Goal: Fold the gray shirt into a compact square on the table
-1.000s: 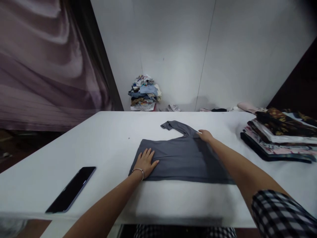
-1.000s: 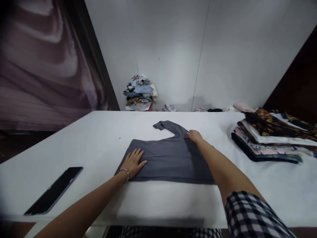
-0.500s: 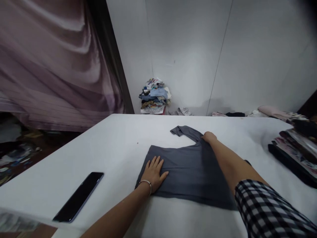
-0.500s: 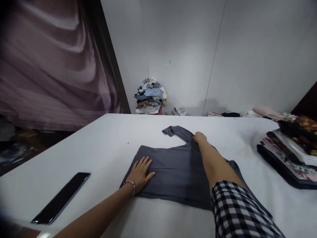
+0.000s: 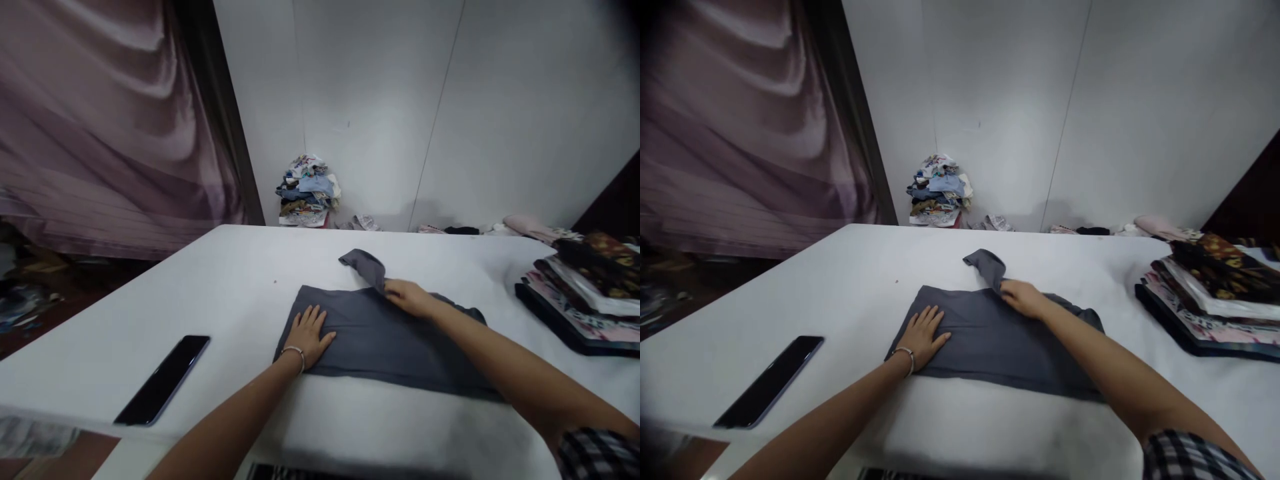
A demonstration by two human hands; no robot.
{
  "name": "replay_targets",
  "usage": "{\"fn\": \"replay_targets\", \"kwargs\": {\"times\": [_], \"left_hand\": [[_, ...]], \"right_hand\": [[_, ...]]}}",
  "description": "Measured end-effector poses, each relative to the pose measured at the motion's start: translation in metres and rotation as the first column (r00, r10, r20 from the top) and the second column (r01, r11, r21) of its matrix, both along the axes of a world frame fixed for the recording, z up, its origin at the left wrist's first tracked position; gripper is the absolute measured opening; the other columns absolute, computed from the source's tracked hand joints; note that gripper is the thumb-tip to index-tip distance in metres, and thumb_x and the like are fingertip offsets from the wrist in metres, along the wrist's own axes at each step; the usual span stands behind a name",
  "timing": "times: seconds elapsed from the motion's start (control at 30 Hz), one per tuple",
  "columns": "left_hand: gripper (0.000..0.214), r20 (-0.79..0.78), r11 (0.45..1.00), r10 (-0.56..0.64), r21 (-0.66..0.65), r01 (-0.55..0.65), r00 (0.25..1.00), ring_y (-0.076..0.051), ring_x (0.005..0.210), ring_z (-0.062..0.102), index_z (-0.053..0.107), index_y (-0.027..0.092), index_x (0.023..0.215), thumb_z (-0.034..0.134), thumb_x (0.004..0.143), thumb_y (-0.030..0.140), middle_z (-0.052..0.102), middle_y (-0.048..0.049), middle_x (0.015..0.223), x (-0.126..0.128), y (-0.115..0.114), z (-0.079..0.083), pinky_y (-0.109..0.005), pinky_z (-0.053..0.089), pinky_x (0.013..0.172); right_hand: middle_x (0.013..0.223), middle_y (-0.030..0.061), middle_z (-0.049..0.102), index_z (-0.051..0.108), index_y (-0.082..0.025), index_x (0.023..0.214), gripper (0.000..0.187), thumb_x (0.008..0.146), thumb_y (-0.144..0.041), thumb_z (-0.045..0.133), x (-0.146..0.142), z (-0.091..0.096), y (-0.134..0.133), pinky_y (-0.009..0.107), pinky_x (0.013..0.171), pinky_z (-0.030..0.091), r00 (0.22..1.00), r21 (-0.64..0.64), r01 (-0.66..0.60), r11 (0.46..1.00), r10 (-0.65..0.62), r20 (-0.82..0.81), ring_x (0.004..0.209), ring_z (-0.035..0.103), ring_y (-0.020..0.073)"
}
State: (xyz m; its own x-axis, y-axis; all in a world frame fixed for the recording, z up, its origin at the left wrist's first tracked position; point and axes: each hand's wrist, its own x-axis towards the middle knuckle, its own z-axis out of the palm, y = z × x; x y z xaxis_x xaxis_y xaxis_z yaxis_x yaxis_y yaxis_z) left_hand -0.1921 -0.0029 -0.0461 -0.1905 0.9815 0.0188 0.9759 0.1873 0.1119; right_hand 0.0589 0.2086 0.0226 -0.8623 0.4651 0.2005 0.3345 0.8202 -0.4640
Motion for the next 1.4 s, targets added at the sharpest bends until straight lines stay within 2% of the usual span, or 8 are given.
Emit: {"fn": "replay_targets", "kwargs": {"times": [0.13,0.3,0.4,0.53,0.7,0.83,1.1,1.4], "left_hand": [[0.07,0.029,1.0,-0.001,-0.005,0.001,1.0,-0.027,0.142,0.017,0.037,0.019,0.143,0.028,0.089,0.063,0.029,-0.009,0.152,-0.003,0.002,0.002,-0.048,0.015,0.114],[0.06,0.113,0.998,0.064,-0.026,-0.061,0.992,-0.026,0.14,0.025,0.04,0.021,0.14,0.037,0.09,0.054,0.03,-0.0096,0.152,0.0,0.015,0.036,-0.051,0.018,0.112],[0.053,0.032,0.993,-0.088,0.087,0.085,0.996,-0.024,0.14,0.025,0.042,0.023,0.139,0.046,0.088,0.033,0.032,-0.008,0.151,0.014,0.038,0.055,-0.047,0.019,0.113],[0.069,-0.047,0.913,-0.406,0.029,0.407,0.913,-0.023,0.141,0.022,0.041,0.024,0.139,0.046,0.073,0.004,0.029,-0.0052,0.153,0.043,0.081,0.055,-0.043,0.025,0.111],[0.053,-0.124,0.814,-0.581,-0.101,0.573,0.804,-0.027,0.141,0.021,0.059,0.02,0.12,0.051,0.071,0.005,0.03,-0.0084,0.152,0.064,0.124,0.046,-0.048,0.024,0.109],[0.037,-0.154,0.786,-0.618,-0.119,0.606,0.771,-0.029,0.137,0.028,0.066,0.016,0.103,0.054,0.07,0.006,0.051,-0.0142,0.136,0.064,0.144,0.049,-0.048,0.022,0.109],[0.022,-0.253,0.831,-0.546,-0.043,0.555,0.799,-0.026,0.093,0.059,0.068,0.015,0.088,0.056,0.069,0.015,0.069,-0.0122,0.085,0.041,0.151,0.08,-0.042,0.021,0.107],[0.019,-0.264,0.935,-0.304,0.102,0.34,0.915,-0.026,0.109,0.05,0.068,0.019,0.086,0.053,0.076,0.019,0.065,-0.0108,0.101,-0.003,0.123,0.101,-0.045,0.021,0.105]], "right_hand": [[0.117,0.0064,0.064,0.066,-0.023,0.087,0.018,0.08,-0.017,0.052,0.029,-0.027,-0.063,0.039,0.098,0.041,0.979,-0.057,-0.201,0.978,0.202,0.017,0.112,0.055,0.0227],[0.11,0.0078,0.065,0.063,-0.021,0.098,0.02,0.083,-0.019,0.05,0.045,-0.042,-0.084,0.037,0.093,0.044,0.995,-0.177,-0.073,0.982,0.06,-0.078,0.103,0.059,0.0213],[0.098,0.0047,0.066,0.062,-0.021,0.093,0.018,0.081,-0.018,0.048,0.042,-0.044,-0.086,0.033,0.084,0.046,0.989,-0.231,-0.01,0.973,-0.025,-0.147,0.089,0.061,0.019],[0.077,-0.0002,0.062,0.059,-0.02,0.079,0.016,0.077,-0.015,0.044,0.036,-0.044,-0.09,0.028,0.071,0.044,0.967,-0.275,0.018,0.961,-0.087,-0.241,0.074,0.057,0.0159],[0.073,-0.0006,0.061,0.056,-0.021,0.071,0.019,0.066,-0.01,0.041,0.041,-0.04,-0.091,0.028,0.07,0.043,0.958,-0.275,0.009,0.961,-0.087,-0.274,0.072,0.055,0.0158],[0.075,-0.0002,0.062,0.056,-0.021,0.069,0.022,0.062,-0.009,0.039,0.048,-0.038,-0.093,0.028,0.072,0.043,0.96,-0.301,0.022,0.953,-0.104,-0.26,0.073,0.057,0.0162],[0.065,-0.0016,0.057,0.051,-0.021,0.064,0.013,0.065,-0.015,0.041,0.055,-0.041,-0.091,0.026,0.062,0.04,0.927,-0.375,0.109,0.921,-0.231,-0.297,0.064,0.051,0.0147],[0.075,0.0028,0.066,0.056,-0.022,0.065,0.009,0.068,-0.027,0.05,0.072,-0.031,-0.085,0.034,0.073,0.048,0.676,-0.511,0.321,0.797,-0.571,-0.466,0.075,0.059,0.02]]}}
